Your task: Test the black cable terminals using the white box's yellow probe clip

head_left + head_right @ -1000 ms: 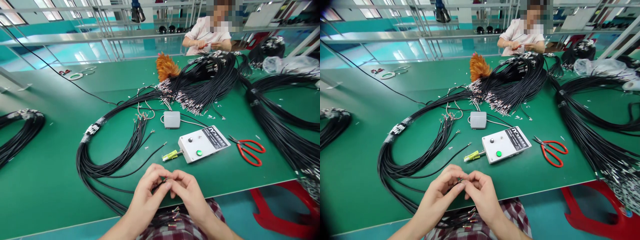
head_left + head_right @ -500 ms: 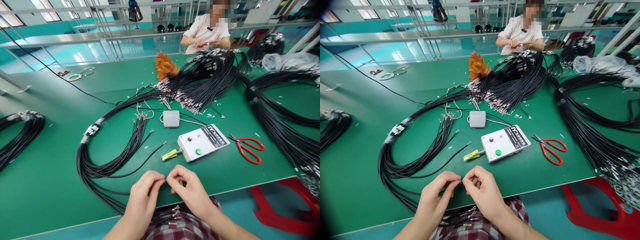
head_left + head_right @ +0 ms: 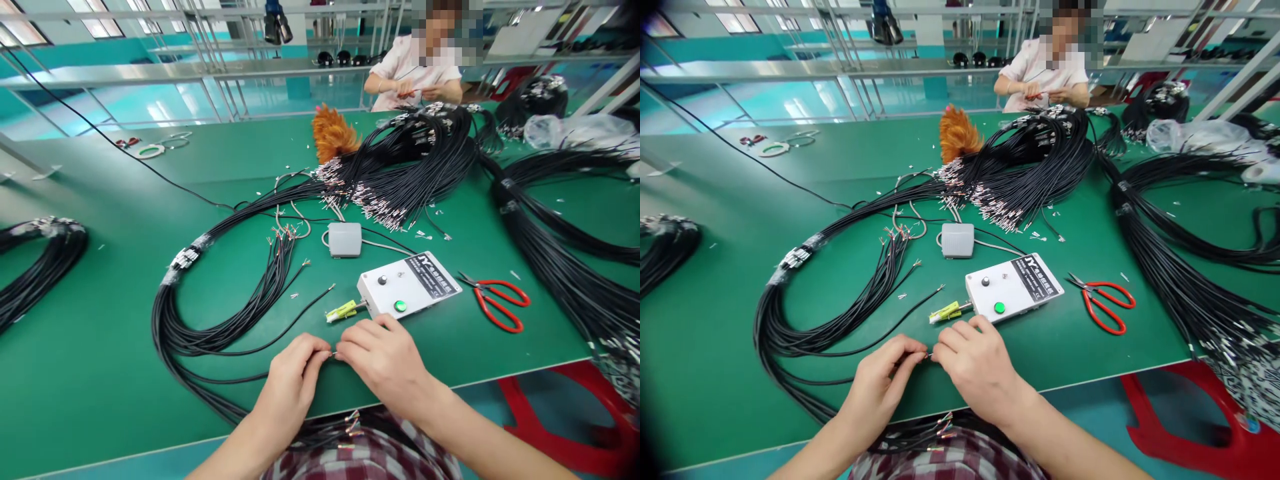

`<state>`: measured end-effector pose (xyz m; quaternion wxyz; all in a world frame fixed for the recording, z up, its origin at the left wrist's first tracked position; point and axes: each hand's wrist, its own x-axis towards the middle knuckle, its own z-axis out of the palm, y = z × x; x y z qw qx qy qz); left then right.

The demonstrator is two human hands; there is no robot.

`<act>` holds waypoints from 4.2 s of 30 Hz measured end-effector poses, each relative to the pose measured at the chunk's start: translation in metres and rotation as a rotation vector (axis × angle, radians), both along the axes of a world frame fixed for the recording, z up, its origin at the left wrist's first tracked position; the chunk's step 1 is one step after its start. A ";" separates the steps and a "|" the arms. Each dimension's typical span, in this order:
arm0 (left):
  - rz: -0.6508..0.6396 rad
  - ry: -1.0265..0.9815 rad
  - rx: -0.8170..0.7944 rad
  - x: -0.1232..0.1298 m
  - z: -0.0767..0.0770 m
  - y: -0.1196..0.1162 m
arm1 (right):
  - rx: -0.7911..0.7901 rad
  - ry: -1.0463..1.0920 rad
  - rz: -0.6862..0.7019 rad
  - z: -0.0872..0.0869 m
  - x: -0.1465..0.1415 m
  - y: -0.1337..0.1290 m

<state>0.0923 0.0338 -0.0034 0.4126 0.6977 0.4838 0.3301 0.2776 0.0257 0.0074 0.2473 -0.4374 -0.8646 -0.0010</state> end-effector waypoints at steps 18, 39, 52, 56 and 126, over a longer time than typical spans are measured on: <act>0.158 -0.033 -0.112 0.014 -0.003 0.035 | 0.000 -0.260 -0.109 -0.002 0.013 0.042; 0.158 0.047 -0.078 0.016 -0.015 0.038 | -0.050 -0.288 -0.134 0.002 0.009 0.043; 0.157 0.026 -0.078 0.015 -0.012 0.039 | 0.258 0.263 -0.389 -0.008 0.069 -0.018; 0.151 0.042 -0.071 0.014 -0.012 0.040 | 0.243 0.202 -0.365 -0.021 0.064 -0.025; -0.198 0.067 -0.262 -0.009 0.031 -0.018 | -0.708 1.007 -0.192 -0.015 -0.004 -0.042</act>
